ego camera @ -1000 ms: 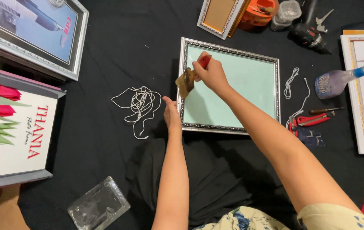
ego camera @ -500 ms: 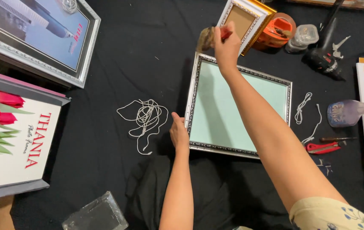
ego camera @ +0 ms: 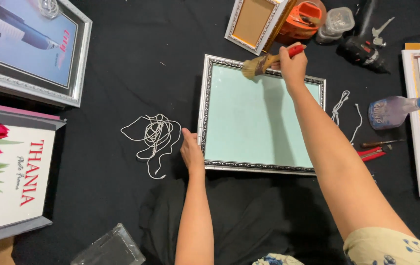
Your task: The person wipes the glass surface of a silver picture frame with a brush, then flips the frame to show the back. They place the frame aside and pick up another frame with a wooden back, positioning it on the table.
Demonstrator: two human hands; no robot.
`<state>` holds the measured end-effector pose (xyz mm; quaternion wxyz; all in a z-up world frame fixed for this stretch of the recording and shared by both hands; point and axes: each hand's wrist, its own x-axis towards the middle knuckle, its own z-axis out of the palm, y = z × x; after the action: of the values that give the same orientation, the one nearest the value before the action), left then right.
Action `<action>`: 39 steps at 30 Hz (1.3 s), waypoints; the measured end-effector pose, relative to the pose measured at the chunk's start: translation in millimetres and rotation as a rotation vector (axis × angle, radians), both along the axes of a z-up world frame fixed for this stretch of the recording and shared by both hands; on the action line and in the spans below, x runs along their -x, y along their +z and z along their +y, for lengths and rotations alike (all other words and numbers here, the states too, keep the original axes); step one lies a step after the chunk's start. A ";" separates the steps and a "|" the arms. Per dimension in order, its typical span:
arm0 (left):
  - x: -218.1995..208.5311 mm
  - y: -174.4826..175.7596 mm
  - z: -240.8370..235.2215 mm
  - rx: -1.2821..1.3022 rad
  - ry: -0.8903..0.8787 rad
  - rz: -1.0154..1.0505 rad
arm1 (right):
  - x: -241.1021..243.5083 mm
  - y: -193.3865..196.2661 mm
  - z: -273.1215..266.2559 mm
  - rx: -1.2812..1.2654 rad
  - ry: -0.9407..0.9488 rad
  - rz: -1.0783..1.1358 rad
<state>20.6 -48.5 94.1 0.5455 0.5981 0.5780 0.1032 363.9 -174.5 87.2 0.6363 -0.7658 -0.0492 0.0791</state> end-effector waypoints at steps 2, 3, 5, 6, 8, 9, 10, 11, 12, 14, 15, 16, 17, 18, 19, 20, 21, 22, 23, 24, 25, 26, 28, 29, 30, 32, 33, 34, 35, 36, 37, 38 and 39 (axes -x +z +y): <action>-0.9 9.2 -2.1 0.022 0.011 0.001 | -14.4 -11.2 -29.2 0.045 -0.046 0.033; -1.8 13.9 -2.4 0.040 0.029 0.001 | -21.5 -16.7 -43.7 0.087 -0.086 0.065; -2.7 20.7 -3.9 0.050 0.032 0.013 | -27.2 -19.9 -72.2 0.111 -0.103 0.033; -3.0 24.3 -3.8 0.059 0.044 0.023 | -29.9 -21.4 -85.3 0.134 -0.112 0.001; -0.4 17.9 -6.9 0.028 0.049 -0.028 | -30.4 -32.9 -107.1 0.252 -0.171 -0.137; 2.0 14.5 -8.4 -0.001 0.061 -0.077 | -29.6 -39.2 -117.5 0.372 -0.220 -0.275; 0.7 13.4 -7.9 -0.001 0.057 -0.076 | -42.9 -51.9 -136.7 0.373 -0.224 -0.273; 0.8 12.2 -7.7 -0.007 0.060 -0.078 | -54.7 -65.3 -155.7 0.433 -0.236 -0.304; 1.3 11.0 -7.2 -0.014 0.062 -0.080 | -66.1 -78.6 -174.5 0.492 -0.247 -0.334; 1.4 8.3 -6.7 -0.022 0.056 -0.081 | -84.7 -82.2 -195.9 0.658 -0.270 -0.361; 1.6 7.1 -6.4 -0.030 0.050 -0.079 | -93.4 -84.1 -207.1 0.825 -0.293 -0.384; 0.9 6.1 -4.9 -0.030 0.048 -0.080 | -96.8 -80.6 -207.4 0.826 -0.295 -0.384; 0.9 4.8 -4.1 -0.027 0.051 -0.088 | -99.0 -77.5 -208.8 0.743 -0.343 -0.450; 1.1 3.5 -3.2 -0.025 0.053 -0.096 | -101.3 -74.5 -210.3 0.659 -0.390 -0.515; 0.0 4.0 -3.3 -0.027 0.053 -0.099 | -84.8 -57.5 -196.6 0.656 -0.391 -0.518; -1.1 4.6 -3.6 -0.029 0.059 -0.101 | -68.1 -40.6 -183.2 0.596 -0.400 -0.460; 1.6 4.8 -6.6 -0.025 0.061 -0.094 | -46.2 -25.7 -174.3 0.543 -0.407 -0.395; 2.8 4.8 -7.3 -0.023 0.058 -0.088 | -57.1 -49.2 -185.9 0.548 -0.408 -0.390; 2.0 5.0 -6.3 -0.026 0.059 -0.092 | -70.3 -71.6 -195.6 0.606 -0.412 -0.315; 1.4 5.2 -5.2 -0.030 0.061 -0.095 | -83.2 -94.0 -205.1 0.664 -0.415 -0.238; 0.9 9.1 -5.4 -0.032 0.060 -0.095 | -84.9 -86.2 -206.5 0.663 -0.416 -0.237; 0.5 12.9 -5.6 -0.027 0.063 -0.097 | -86.5 -78.5 -207.9 0.762 -0.356 -0.248; 2.3 11.4 -7.5 -0.016 0.061 -0.095 | -67.4 -53.8 -202.4 0.868 -0.299 -0.253; 2.2 7.1 -5.7 -0.016 0.066 -0.095 | -50.6 -35.2 -189.7 0.739 -0.355 -0.339; 2.3 3.0 -3.9 -0.016 0.070 -0.095 | -33.7 -16.5 -176.8 0.609 -0.408 -0.424; 1.5 3.3 -3.4 -0.019 0.069 -0.095 | -26.0 -22.3 -179.8 0.588 -0.409 -0.400; 1.6 3.1 -3.6 -0.021 0.066 -0.094 | -20.8 -25.3 -182.8 0.570 -0.411 -0.374; 3.0 5.1 -5.2 -0.019 0.064 -0.094 | -29.4 -42.2 -198.5 0.573 -0.413 -0.373; 2.3 7.3 -5.4 -0.017 0.065 -0.093 | -40.3 -57.9 -212.7 0.758 -0.315 -0.288; 1.7 9.6 -5.5 -0.015 0.067 -0.091 | -51.1 -73.5 -226.9 0.940 -0.213 -0.199; 1.4 9.1 -4.2 -0.014 0.066 -0.092 | -48.8 -65.0 -224.5 0.941 -0.214 -0.200; 1.1 8.3 -2.8 -0.014 0.068 -0.096 | -46.4 -56.6 -222.1 0.963 -0.202 -0.214; 0.7 7.1 -2.6 -0.013 0.068 -0.099 | -43.2 -48.2 -221.8 0.987 -0.193 -0.227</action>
<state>19.8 -51.1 101.2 0.5657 0.5759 0.5696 0.1545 407.1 -396.2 38.9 0.1941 -0.9797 -0.0039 -0.0496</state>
